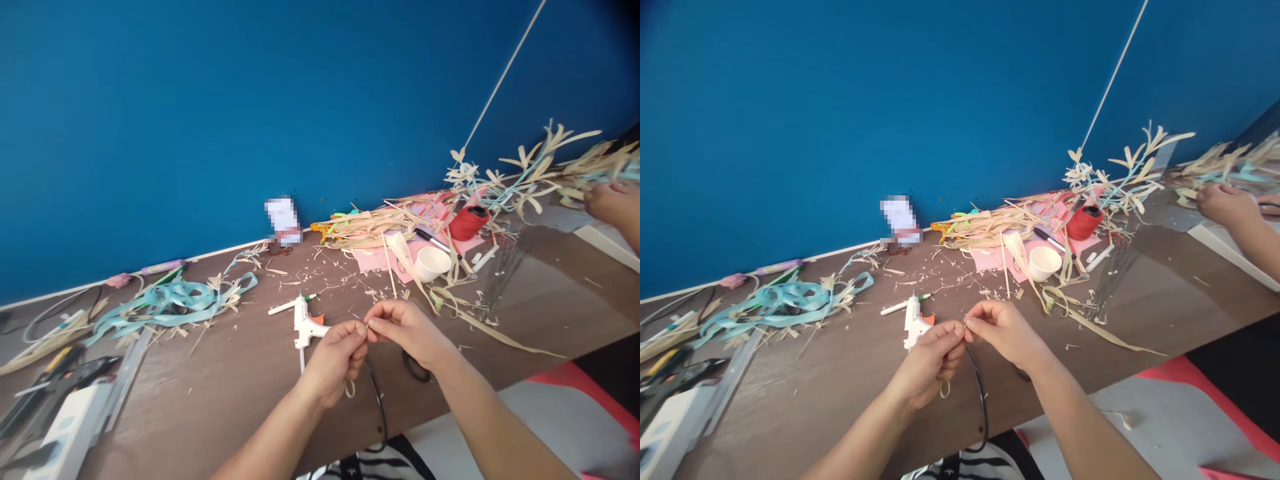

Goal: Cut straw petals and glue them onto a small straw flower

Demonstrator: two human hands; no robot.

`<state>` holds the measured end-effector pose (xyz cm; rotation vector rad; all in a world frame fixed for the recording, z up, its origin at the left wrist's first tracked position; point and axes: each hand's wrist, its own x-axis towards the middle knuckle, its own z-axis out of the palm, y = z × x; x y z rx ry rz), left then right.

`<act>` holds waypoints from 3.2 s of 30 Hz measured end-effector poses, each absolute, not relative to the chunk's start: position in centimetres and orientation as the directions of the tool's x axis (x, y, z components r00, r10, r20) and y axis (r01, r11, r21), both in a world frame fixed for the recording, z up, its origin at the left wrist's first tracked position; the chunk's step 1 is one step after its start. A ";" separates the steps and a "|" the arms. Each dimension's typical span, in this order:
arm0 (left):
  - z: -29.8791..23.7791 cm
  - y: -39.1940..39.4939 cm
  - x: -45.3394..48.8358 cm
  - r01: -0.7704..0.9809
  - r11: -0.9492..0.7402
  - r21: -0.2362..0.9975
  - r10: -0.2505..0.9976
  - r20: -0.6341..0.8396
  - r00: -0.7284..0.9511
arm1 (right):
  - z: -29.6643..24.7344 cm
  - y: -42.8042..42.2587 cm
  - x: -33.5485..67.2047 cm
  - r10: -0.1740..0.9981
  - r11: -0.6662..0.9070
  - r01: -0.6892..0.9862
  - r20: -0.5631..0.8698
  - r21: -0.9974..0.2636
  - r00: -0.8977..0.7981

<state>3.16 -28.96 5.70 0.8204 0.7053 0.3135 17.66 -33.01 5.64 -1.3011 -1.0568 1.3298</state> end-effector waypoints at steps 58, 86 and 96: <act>3.6 -28.8 3.8 0.065 0.442 0.895 0.707 -0.392 0.588 | 4.3 -39.3 18.7 0.872 -0.489 0.052 -0.490 -0.871 -0.019; 5.4 -24.0 3.4 -0.648 0.760 0.055 0.557 -0.569 0.605 | 3.5 -39.7 14.9 0.898 -0.417 -0.177 -0.374 -0.892 -0.233; 5.2 -26.0 4.5 -0.600 0.800 0.005 0.484 -0.597 0.640 | 2.2 -39.2 14.2 0.929 -0.367 -0.218 -0.349 -0.904 -0.121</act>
